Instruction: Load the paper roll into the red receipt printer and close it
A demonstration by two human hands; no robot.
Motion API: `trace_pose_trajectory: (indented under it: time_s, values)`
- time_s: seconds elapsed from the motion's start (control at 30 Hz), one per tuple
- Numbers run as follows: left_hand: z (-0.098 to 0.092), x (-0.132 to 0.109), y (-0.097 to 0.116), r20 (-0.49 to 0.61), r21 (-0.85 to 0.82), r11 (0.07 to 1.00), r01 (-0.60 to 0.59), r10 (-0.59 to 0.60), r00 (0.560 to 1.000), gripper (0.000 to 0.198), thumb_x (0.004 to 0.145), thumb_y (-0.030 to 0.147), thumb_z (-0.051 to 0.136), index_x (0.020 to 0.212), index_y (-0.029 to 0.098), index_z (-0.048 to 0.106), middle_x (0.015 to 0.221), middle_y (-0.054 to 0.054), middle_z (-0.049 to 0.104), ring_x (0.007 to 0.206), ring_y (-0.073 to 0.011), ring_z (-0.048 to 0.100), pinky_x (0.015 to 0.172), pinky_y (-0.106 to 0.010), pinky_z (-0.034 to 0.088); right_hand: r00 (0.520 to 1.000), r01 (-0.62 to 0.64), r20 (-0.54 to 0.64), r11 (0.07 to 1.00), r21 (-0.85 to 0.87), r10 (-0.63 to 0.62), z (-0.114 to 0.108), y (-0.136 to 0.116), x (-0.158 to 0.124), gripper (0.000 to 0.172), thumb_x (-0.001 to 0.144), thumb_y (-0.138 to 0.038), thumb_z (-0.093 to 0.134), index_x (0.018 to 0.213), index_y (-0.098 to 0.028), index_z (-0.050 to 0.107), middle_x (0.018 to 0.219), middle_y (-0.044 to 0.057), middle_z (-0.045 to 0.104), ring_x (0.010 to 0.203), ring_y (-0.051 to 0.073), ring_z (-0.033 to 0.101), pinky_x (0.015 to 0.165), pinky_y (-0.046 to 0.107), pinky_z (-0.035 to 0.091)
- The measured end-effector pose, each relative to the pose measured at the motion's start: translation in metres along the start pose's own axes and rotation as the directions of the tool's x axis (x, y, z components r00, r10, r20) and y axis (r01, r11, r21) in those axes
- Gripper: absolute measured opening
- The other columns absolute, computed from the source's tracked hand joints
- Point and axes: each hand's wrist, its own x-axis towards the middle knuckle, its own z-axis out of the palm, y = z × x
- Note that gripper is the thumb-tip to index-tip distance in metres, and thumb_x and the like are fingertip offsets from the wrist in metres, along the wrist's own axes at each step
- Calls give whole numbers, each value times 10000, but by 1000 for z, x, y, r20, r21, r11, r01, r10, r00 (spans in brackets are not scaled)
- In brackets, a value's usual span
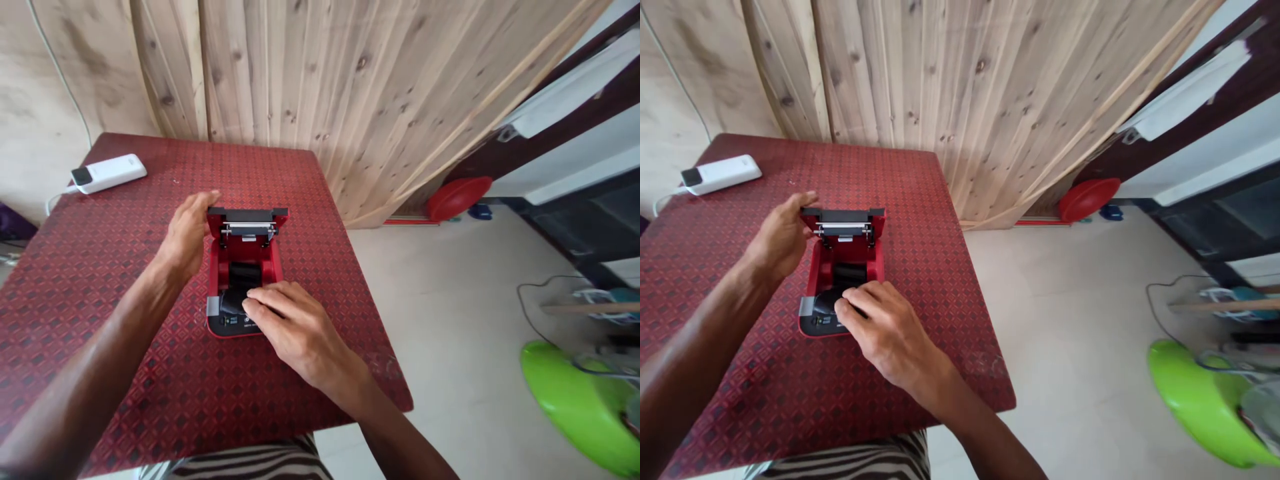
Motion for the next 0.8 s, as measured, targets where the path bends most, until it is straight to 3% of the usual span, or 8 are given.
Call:
trace_pose_trajectory:
  time_s: [0.1,0.2,0.3,0.37,0.5,0.67,0.8]
  values:
    - [-4,-19,-1,36,-65,988,138,-135,990,453,961,460,608,1223,103,699,1330,-170,757,1281,-337,709,1030,-474,580,997,7,-75,1000,-14,-8,3,-2,-5,236,1059,-55,648,1154,-193,814,1141,104,852,1020,233,790,911,397,676]
    - [-17,-53,-6,61,-120,965,233,-227,972,641,807,466,776,1365,165,686,1461,-164,724,1423,-362,642,1207,-522,493,991,6,-136,999,-42,-11,6,-4,-8,235,1069,-60,632,1094,-209,812,1111,90,854,981,221,791,883,383,681]
    - [-25,-82,-12,176,-156,933,323,-296,939,720,823,534,828,1428,176,673,1480,-178,723,1437,-388,642,1216,-550,493,985,-13,-172,998,-60,3,8,-5,-7,244,1086,-61,598,1058,-202,796,1035,79,848,906,206,774,855,362,677]
    - [-27,-93,-15,261,-166,920,356,-307,915,765,856,580,835,1472,164,653,1474,-187,729,1410,-387,665,1201,-545,514,980,-41,-197,998,-54,30,8,-5,-5,229,1086,-61,596,1045,-189,782,1069,97,851,969,218,786,890,371,672]
    - [-29,-97,-19,311,-138,935,326,-272,911,778,916,624,801,1512,154,627,1488,-185,728,1369,-365,699,1175,-511,550,977,-124,-171,992,19,125,5,-6,-2,142,1063,-88,669,1024,-201,744,1197,106,856,1151,246,807,1009,412,659]
    - [-30,-95,-23,305,-66,966,248,-217,927,783,944,651,759,1533,155,614,1456,-185,745,1333,-371,722,1128,-514,583,976,-178,-112,981,82,187,2,-8,0,122,1083,-123,672,1027,-224,712,1184,80,867,1155,235,824,1038,419,666]
    - [-30,-95,-27,274,-52,963,266,-243,931,823,925,650,784,1554,151,605,1454,-192,745,1327,-379,728,1104,-513,599,977,-190,-77,976,104,198,2,-10,-2,68,1082,-142,689,1086,-209,697,1240,98,855,1201,251,815,1070,440,666]
